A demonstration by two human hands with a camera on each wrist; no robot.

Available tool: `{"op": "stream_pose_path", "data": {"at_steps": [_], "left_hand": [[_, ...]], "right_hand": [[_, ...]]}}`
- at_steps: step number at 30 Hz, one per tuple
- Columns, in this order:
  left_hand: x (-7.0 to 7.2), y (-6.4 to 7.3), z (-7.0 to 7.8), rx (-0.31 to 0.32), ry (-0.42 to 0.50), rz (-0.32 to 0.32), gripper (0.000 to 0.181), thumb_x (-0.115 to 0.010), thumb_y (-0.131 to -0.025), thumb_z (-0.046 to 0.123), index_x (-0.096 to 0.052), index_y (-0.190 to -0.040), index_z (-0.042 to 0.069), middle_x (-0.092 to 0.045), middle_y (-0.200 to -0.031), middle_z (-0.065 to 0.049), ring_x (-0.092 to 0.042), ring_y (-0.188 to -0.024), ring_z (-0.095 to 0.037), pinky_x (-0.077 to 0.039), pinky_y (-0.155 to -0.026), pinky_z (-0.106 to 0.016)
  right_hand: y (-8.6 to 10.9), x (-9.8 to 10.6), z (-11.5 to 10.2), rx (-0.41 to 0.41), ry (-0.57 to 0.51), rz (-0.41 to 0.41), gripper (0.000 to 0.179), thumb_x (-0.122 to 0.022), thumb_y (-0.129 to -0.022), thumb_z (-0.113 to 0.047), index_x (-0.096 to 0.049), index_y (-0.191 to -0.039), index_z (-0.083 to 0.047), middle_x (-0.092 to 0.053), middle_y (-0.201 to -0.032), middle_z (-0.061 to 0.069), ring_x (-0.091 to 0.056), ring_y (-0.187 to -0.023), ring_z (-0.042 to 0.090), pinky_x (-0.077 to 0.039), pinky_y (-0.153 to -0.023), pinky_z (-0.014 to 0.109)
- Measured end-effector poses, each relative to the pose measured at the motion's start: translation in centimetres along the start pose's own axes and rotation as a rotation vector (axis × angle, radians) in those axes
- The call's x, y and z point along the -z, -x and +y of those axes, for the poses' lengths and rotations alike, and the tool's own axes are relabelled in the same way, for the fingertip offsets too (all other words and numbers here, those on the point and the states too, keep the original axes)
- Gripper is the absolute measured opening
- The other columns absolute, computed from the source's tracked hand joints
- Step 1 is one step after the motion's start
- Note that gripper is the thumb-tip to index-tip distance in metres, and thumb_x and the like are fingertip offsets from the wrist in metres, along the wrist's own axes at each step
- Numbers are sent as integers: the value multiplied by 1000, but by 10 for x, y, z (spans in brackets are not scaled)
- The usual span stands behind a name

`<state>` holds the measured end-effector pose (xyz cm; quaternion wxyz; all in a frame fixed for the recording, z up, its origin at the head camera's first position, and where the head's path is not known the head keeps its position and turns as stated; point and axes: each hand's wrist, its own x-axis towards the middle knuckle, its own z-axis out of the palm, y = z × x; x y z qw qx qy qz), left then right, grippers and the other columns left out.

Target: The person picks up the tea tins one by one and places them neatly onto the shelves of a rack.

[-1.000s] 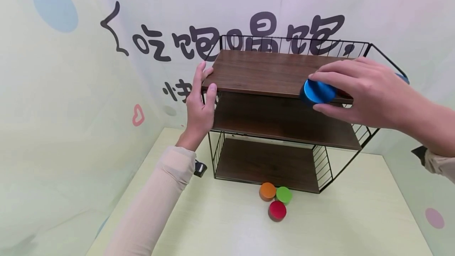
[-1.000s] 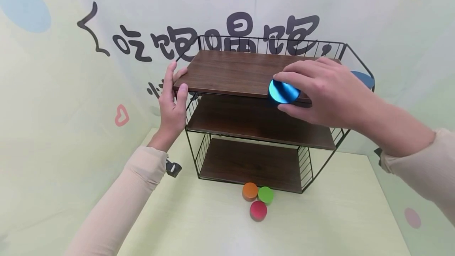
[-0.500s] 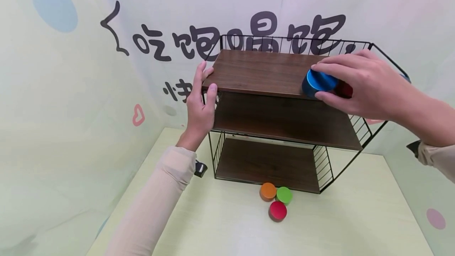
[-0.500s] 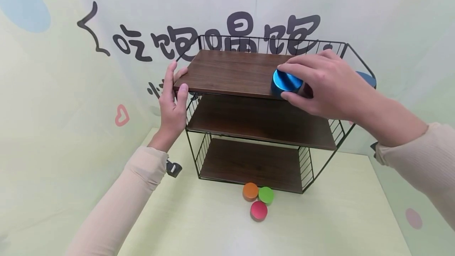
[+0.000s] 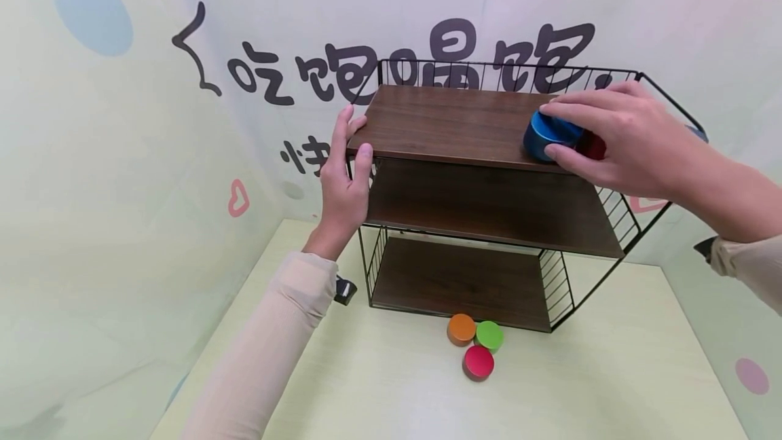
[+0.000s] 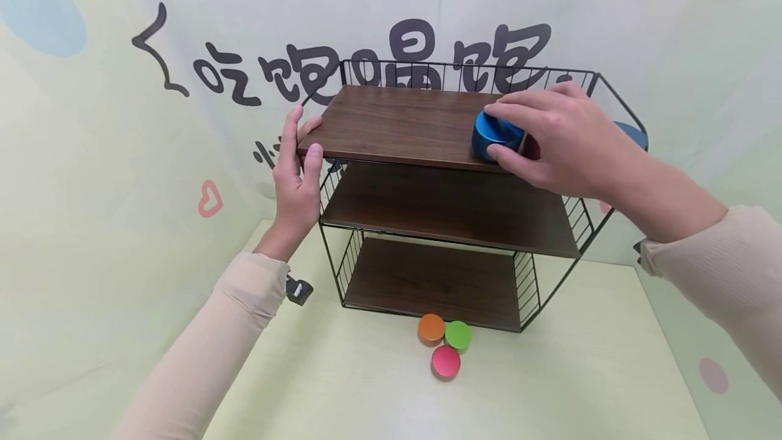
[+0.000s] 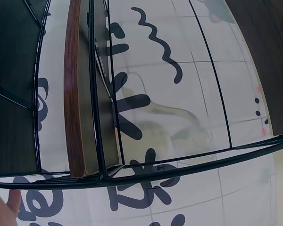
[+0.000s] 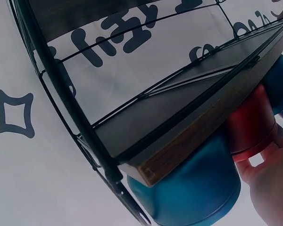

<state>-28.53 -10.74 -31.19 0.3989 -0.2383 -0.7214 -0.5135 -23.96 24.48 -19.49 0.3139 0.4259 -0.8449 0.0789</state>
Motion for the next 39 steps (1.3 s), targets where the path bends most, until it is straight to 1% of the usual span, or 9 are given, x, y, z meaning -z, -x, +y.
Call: {"op": "stream_pose_path", "data": {"at_steps": [12,18,21,25,27,29,34,37,39], "left_hand": [[-1,1,0,-23,0,6,53,-49,-102,18,-37,-153,16,-57,-140,-2,-44,-134,-10,-36,-97,-33],[-1,1,1,-11,3,10,53,-49,-101,16,-37,-153,13,-57,-140,-4,-47,-130,-13,-36,-95,-32],[-1,1,5,-6,4,8,52,-48,-101,13,-37,-152,8,-57,-139,-9,-46,-131,-17,-35,-96,-32],[1,0,23,0,22,5,51,-46,-101,9,-37,-150,0,-56,-138,-18,-46,-132,-22,-34,-98,-33],[2,1,30,8,28,4,51,-46,-100,8,-37,-149,0,-55,-138,-19,-46,-132,-21,-35,-98,-33],[3,1,35,12,29,2,51,-46,-100,8,-37,-150,1,-55,-138,-19,-46,-132,-19,-35,-98,-33],[2,0,34,6,29,-1,51,-46,-100,8,-36,-149,-1,-55,-137,-21,-45,-132,-21,-34,-98,-32],[1,0,23,-1,24,2,51,-46,-101,9,-36,-150,0,-55,-138,-19,-45,-132,-22,-34,-97,-32],[-1,0,12,1,16,4,52,-47,-101,10,-37,-151,4,-56,-139,-14,-45,-132,-19,-34,-96,-32]], "right_hand": [[0,-5,0,-37,39,-38,51,-74,-83,-26,-66,-129,-6,-65,-125,21,-62,-106,39,-32,-103,57],[0,-4,-1,-15,63,-19,51,-72,-83,-29,-66,-128,-5,-65,-124,21,-59,-111,39,-30,-104,60],[0,-2,-3,-11,64,15,52,-66,-88,-40,-66,-128,-6,-65,-124,21,-58,-113,40,-28,-105,60],[3,1,-8,-14,65,72,68,-47,-95,-62,-67,-127,-5,-65,-123,21,-56,-113,41,-27,-107,59],[5,2,-10,-10,61,108,74,-41,-96,-67,-68,-125,-4,-65,-121,22,-56,-111,42,-27,-107,59],[7,3,-12,-9,57,140,75,-40,-96,-67,-68,-122,-3,-65,-118,23,-55,-109,43,-28,-106,59],[14,7,-19,-9,35,197,73,-43,-96,-66,-69,-119,-1,-66,-115,26,-55,-106,44,-29,-105,56],[17,8,-24,-2,23,220,72,-45,-96,-64,-69,-118,1,-66,-114,26,-55,-103,45,-29,-104,53],[20,9,-28,0,16,234,72,-46,-96,-63,-69,-118,2,-65,-114,27,-55,-102,45,-29,-104,53]]}}
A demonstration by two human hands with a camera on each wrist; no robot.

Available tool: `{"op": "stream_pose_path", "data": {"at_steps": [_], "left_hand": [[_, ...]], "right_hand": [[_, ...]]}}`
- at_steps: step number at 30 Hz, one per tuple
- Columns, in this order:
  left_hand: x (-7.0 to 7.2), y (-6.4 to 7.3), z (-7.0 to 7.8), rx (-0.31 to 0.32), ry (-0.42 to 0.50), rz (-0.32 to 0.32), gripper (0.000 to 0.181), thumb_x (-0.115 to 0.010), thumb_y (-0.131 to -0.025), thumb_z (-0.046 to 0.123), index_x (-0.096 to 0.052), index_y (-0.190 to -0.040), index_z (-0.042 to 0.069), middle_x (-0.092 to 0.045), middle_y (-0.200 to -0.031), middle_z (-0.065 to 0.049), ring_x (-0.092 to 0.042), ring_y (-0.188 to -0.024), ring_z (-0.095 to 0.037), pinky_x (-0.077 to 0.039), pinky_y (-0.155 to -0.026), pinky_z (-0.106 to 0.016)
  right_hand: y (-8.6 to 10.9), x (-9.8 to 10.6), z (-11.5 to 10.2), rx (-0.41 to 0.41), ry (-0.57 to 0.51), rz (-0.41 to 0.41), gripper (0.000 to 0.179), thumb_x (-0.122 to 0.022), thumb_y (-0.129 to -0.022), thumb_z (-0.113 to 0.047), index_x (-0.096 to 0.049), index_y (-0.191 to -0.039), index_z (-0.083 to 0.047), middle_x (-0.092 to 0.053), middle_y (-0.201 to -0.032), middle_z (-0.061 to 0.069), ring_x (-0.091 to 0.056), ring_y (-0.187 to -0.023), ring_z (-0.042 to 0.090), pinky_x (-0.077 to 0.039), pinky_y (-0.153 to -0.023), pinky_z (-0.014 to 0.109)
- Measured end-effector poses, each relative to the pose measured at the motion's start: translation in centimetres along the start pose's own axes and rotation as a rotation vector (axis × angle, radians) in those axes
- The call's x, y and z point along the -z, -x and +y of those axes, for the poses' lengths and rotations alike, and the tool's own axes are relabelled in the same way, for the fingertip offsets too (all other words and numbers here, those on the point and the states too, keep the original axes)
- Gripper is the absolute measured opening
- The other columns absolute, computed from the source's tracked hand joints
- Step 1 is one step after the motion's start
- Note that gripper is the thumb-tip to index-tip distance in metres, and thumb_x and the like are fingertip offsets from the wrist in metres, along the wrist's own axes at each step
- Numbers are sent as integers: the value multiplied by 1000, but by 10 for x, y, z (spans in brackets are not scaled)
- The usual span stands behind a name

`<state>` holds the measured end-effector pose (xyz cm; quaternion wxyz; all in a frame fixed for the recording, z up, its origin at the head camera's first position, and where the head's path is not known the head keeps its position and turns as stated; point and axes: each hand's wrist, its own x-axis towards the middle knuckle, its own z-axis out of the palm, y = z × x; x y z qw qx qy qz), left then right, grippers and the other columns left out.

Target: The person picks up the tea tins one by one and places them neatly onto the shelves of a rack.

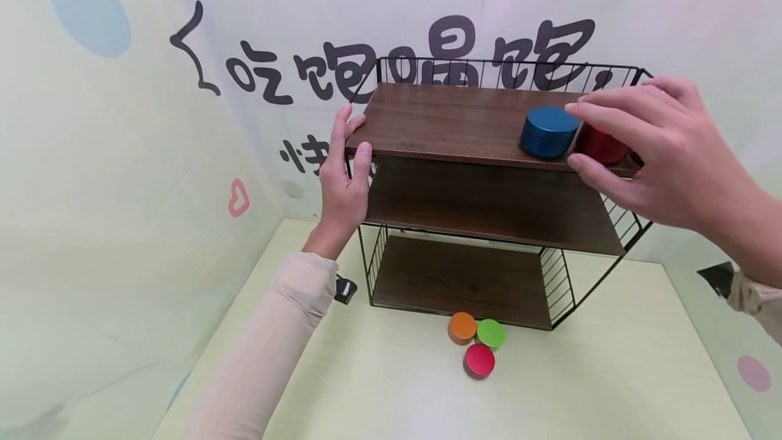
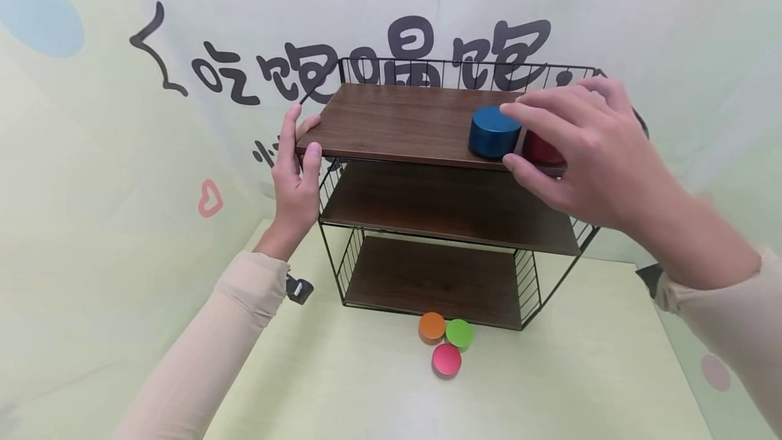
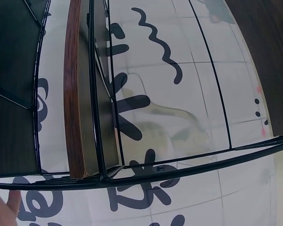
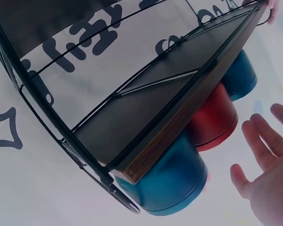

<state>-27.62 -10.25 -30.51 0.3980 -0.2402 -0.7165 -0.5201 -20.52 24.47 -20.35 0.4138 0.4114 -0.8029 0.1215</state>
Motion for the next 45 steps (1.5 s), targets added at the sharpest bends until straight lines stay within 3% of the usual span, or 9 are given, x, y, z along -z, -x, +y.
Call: {"op": "stream_pose_path", "data": {"at_steps": [7,16,29,38,45], "left_hand": [[-1,1,-14,-9,-13,-1,54,-48,-101,17,-36,-154,16,-56,-141,-3,-44,-133,-10,-36,-98,-33],[-1,1,-15,-11,-20,1,53,-47,-102,19,-36,-153,15,-56,-141,-4,-44,-133,-9,-36,-99,-33],[-1,1,-15,-5,-21,4,53,-47,-102,19,-36,-153,13,-56,-141,-3,-44,-132,-9,-36,-98,-32],[-1,1,-13,-2,-15,8,53,-48,-101,19,-36,-153,17,-56,-141,0,-49,-127,-10,-37,-92,-32],[-2,0,-12,-1,-17,9,53,-48,-101,19,-37,-153,16,-56,-140,-2,-48,-128,-9,-37,-95,-32]], "right_hand": [[7,-2,-14,61,-36,93,60,-53,-97,-53,-70,-113,3,-67,-107,25,-57,-94,42,-30,-102,44],[18,-10,-28,64,-90,145,58,-56,-96,-51,-71,-111,3,-68,-106,24,-58,-98,42,-32,-105,46],[40,-31,-42,40,-141,82,58,-54,-98,-50,-71,-114,3,-69,-112,20,-61,-101,36,-34,-104,42],[64,-52,-49,7,-189,6,59,-52,-98,-52,-71,-117,0,-69,-115,18,-61,-104,33,-31,-107,34],[87,-67,-53,-48,-205,-49,58,-52,-97,-54,-70,-120,-4,-68,-119,13,-61,-106,29,-32,-105,34]]}}
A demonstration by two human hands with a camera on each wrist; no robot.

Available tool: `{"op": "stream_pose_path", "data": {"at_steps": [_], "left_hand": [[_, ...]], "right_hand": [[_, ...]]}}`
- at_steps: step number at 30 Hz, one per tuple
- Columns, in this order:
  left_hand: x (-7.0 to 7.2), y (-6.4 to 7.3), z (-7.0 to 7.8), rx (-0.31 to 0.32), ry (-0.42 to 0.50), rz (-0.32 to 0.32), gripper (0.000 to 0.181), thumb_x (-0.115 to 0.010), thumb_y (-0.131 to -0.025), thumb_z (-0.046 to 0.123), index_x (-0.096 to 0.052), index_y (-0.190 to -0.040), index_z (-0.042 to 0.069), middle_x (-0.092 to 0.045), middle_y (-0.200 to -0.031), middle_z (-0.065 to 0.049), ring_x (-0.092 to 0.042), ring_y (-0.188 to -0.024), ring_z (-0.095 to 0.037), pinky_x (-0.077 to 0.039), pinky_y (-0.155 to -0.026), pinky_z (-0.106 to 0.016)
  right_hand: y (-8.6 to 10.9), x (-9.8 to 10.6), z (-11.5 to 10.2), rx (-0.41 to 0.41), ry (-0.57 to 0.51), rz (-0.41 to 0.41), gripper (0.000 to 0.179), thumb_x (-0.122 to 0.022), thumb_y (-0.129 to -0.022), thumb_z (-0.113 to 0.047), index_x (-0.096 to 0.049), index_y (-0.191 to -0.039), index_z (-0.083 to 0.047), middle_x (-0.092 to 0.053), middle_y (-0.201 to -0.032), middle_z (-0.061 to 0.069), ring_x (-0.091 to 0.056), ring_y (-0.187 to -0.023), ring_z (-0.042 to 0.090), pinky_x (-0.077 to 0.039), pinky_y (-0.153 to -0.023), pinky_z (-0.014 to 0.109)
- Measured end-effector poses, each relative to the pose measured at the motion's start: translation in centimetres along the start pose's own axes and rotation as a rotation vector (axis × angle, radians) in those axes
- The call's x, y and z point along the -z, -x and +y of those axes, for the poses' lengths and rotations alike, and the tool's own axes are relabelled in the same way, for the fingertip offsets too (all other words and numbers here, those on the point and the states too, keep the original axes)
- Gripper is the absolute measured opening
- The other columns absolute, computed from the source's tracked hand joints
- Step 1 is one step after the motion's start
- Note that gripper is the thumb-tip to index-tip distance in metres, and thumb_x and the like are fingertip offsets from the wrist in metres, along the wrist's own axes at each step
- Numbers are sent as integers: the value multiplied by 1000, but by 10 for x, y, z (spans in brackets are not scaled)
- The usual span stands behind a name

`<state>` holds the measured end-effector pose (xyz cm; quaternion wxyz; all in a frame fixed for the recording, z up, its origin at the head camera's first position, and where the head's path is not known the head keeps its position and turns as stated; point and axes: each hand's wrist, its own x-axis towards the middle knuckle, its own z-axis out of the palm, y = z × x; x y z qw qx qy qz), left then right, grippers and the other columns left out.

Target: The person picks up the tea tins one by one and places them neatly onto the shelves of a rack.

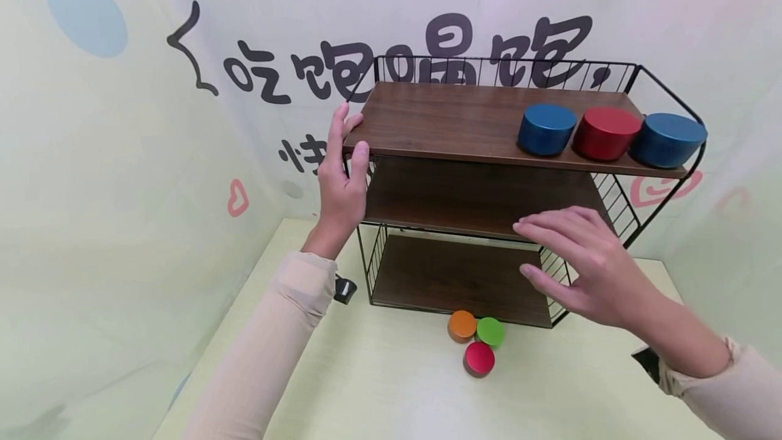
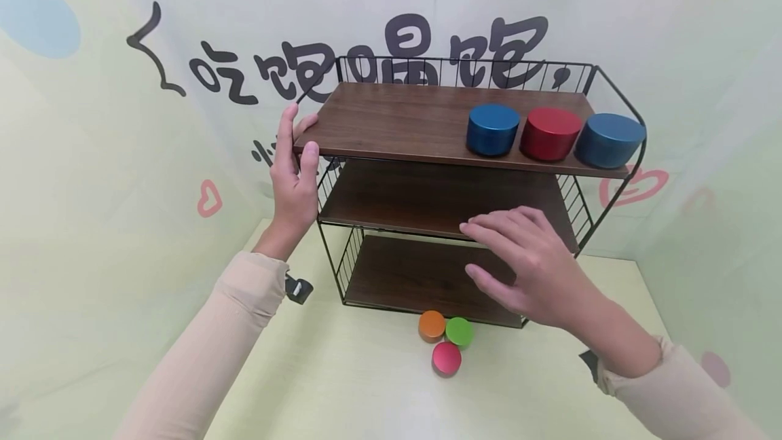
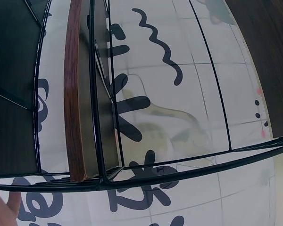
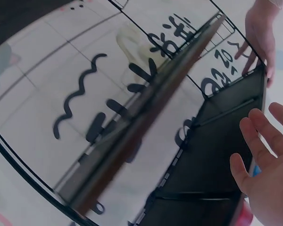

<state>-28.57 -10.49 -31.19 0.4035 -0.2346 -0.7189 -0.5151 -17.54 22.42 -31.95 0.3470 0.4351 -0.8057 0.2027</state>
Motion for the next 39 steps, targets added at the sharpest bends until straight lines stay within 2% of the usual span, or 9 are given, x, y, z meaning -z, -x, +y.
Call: {"op": "stream_pose_path", "data": {"at_steps": [5,13,21,24,30,34,37,39], "left_hand": [[0,0,0,5,5,1,53,-48,-101,19,-37,-153,15,-56,-140,-1,-48,-128,-9,-37,-95,-32],[0,1,1,7,11,-1,53,-48,-102,19,-37,-153,18,-56,-140,0,-48,-128,-10,-37,-94,-32],[0,1,2,2,6,2,53,-47,-101,19,-37,-153,17,-56,-140,-1,-48,-128,-10,-37,-92,-32],[-1,1,1,-1,6,3,53,-47,-102,19,-37,-153,17,-56,-140,-1,-50,-125,-11,-37,-90,-32],[-1,1,1,-7,15,5,53,-48,-101,18,-37,-153,16,-56,-140,-2,-48,-128,-11,-37,-94,-32],[-1,1,2,-8,13,4,53,-48,-101,18,-37,-153,13,-57,-140,-3,-46,-130,-10,-36,-97,-32],[-1,1,2,-9,11,5,53,-48,-101,17,-37,-153,11,-57,-140,-4,-46,-131,-10,-36,-97,-32],[-1,1,2,-8,10,5,53,-48,-101,17,-37,-153,13,-57,-140,-4,-46,-131,-10,-36,-98,-32]], "right_hand": [[16,-10,-1,-81,-1,-71,61,-50,-96,-59,-69,-124,-7,-67,-123,10,-60,-109,26,-33,-105,32],[36,-29,-4,-159,-33,-114,62,-47,-96,-61,-68,-126,-10,-66,-124,7,-59,-110,22,-38,-100,35],[55,-51,-6,-187,-34,-141,62,-45,-96,-62,-66,-130,-15,-64,-129,6,-58,-116,23,-48,-91,49],[61,-58,-7,-192,-51,-141,61,-45,-97,-61,-66,-130,-15,-64,-128,6,-58,-116,24,-48,-91,50],[71,-71,-10,-192,-80,-160,59,-46,-97,-59,-66,-130,-14,-64,-128,5,-58,-116,24,-46,-92,48],[78,-82,-12,-180,-99,-183,51,-56,-97,-50,-65,-130,-13,-64,-127,7,-58,-115,24,-46,-93,44],[85,-90,-15,-164,-101,-199,48,-70,-90,-38,-65,-130,-12,-65,-127,7,-60,-113,23,-48,-90,43],[90,-96,-16,-164,-99,-204,49,-73,-87,-35,-65,-130,-13,-65,-127,6,-60,-112,22,-50,-88,44]]}}
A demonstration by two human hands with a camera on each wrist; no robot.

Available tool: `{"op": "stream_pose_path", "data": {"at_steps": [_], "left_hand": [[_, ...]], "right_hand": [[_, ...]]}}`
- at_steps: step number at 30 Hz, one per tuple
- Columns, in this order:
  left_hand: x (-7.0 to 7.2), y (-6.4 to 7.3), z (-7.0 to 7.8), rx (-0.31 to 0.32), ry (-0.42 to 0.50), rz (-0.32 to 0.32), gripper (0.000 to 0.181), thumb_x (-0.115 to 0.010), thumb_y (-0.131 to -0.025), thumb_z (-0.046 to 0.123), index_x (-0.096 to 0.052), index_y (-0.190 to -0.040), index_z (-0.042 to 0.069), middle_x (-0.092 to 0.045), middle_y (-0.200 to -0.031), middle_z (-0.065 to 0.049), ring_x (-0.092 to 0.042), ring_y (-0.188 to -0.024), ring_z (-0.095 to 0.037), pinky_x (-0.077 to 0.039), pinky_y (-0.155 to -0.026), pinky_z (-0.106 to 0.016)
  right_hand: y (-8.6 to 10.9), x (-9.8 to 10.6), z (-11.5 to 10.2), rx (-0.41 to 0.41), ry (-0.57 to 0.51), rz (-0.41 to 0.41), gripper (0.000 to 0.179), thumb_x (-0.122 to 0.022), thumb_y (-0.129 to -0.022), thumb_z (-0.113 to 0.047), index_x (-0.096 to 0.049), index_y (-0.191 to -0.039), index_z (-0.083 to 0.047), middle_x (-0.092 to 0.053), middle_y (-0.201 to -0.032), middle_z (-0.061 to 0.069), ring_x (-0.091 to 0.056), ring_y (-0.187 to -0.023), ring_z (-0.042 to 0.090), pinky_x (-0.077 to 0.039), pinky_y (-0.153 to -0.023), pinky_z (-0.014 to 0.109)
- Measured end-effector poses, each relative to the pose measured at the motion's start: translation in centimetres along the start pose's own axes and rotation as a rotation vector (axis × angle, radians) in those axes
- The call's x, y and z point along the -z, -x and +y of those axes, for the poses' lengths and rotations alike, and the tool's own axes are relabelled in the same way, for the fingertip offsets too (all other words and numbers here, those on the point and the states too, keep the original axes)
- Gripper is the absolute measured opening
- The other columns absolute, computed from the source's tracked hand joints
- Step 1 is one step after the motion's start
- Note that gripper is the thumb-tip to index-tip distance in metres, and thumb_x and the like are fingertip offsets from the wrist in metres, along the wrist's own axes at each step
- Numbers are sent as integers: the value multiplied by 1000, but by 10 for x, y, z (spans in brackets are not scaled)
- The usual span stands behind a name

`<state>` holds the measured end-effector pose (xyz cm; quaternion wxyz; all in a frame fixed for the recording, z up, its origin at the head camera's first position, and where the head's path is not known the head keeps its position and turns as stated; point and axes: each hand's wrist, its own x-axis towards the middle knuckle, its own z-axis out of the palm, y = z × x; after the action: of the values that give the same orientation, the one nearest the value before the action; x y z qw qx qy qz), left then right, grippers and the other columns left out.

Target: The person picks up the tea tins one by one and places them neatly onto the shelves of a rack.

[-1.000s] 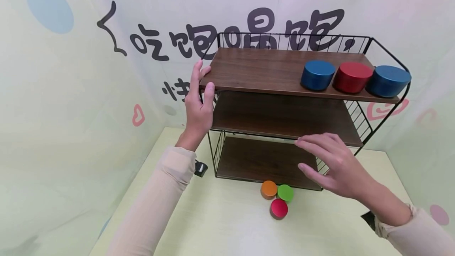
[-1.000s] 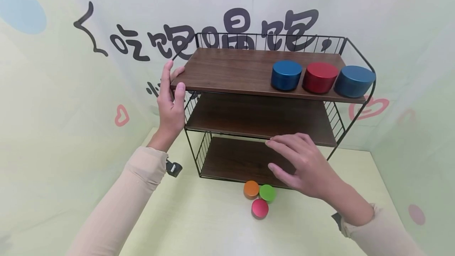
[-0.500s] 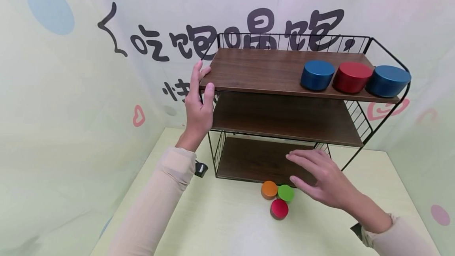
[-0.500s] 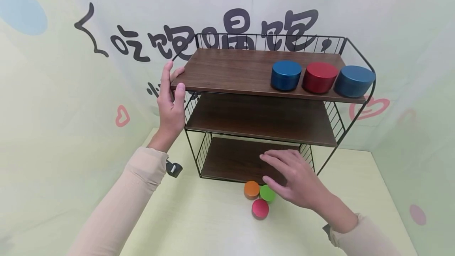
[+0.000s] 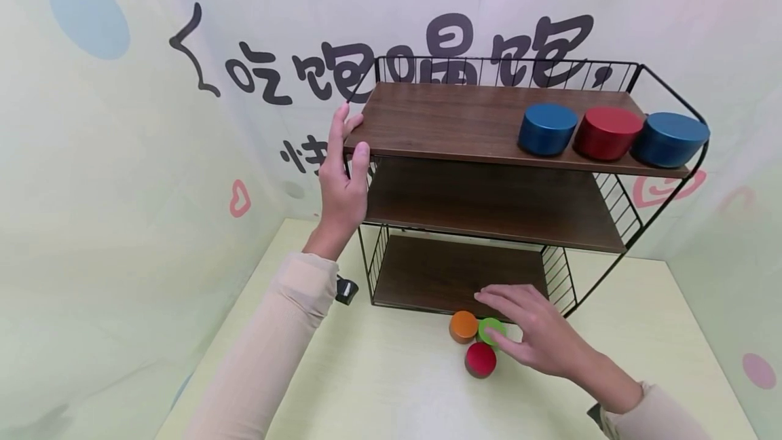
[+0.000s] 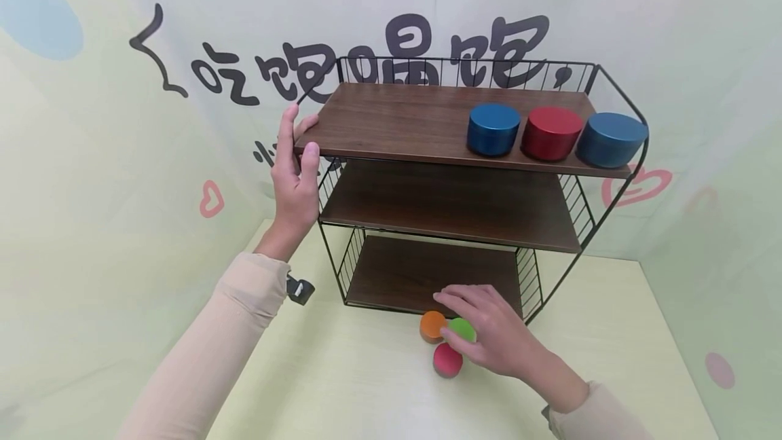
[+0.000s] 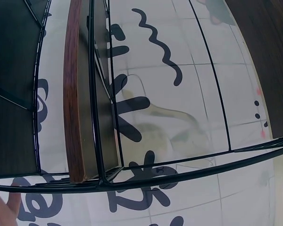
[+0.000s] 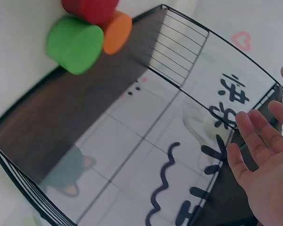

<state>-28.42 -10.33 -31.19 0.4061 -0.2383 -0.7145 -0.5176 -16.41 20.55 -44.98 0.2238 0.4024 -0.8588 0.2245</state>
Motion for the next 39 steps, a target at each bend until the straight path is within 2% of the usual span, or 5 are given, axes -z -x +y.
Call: {"op": "stream_pose_path", "data": {"at_steps": [6,19,27,33,39], "left_hand": [[0,0,1,2,8,4,53,-48,-101,16,-37,-153,14,-57,-140,-3,-46,-131,-10,-36,-97,-32],[-1,0,-2,-10,9,11,52,-47,-101,17,-37,-153,13,-57,-139,-4,-49,-127,-11,-37,-92,-31],[-1,0,-3,-15,6,10,52,-47,-101,18,-37,-153,11,-57,-139,-4,-49,-127,-12,-37,-94,-31],[0,0,-3,-35,-6,9,53,-46,-102,19,-36,-153,10,-57,-139,-5,-51,-125,-13,-37,-93,-32],[-1,0,-4,-33,0,11,52,-47,-102,19,-37,-153,12,-57,-139,-5,-51,-124,-14,-37,-92,-32]], "right_hand": [[13,-19,-1,-23,-6,7,48,-75,-86,-35,-66,-128,-14,-65,-125,1,-61,-110,21,-51,-86,46],[37,-51,-7,-148,-26,-98,49,-84,-77,-27,-69,-123,-15,-66,-123,-2,-61,-110,19,-51,-88,47],[48,-67,-5,-154,-13,-94,48,-84,-75,-27,-71,-120,-13,-68,-121,3,-62,-111,23,-51,-89,49],[59,-78,1,-168,-8,-114,45,-84,-76,-26,-72,-117,-12,-69,-117,0,-63,-107,22,-52,-87,46],[68,-87,7,-121,23,-113,45,-84,-74,-26,-72,-115,-11,-71,-114,1,-65,-104,21,-52,-86,43]]}}
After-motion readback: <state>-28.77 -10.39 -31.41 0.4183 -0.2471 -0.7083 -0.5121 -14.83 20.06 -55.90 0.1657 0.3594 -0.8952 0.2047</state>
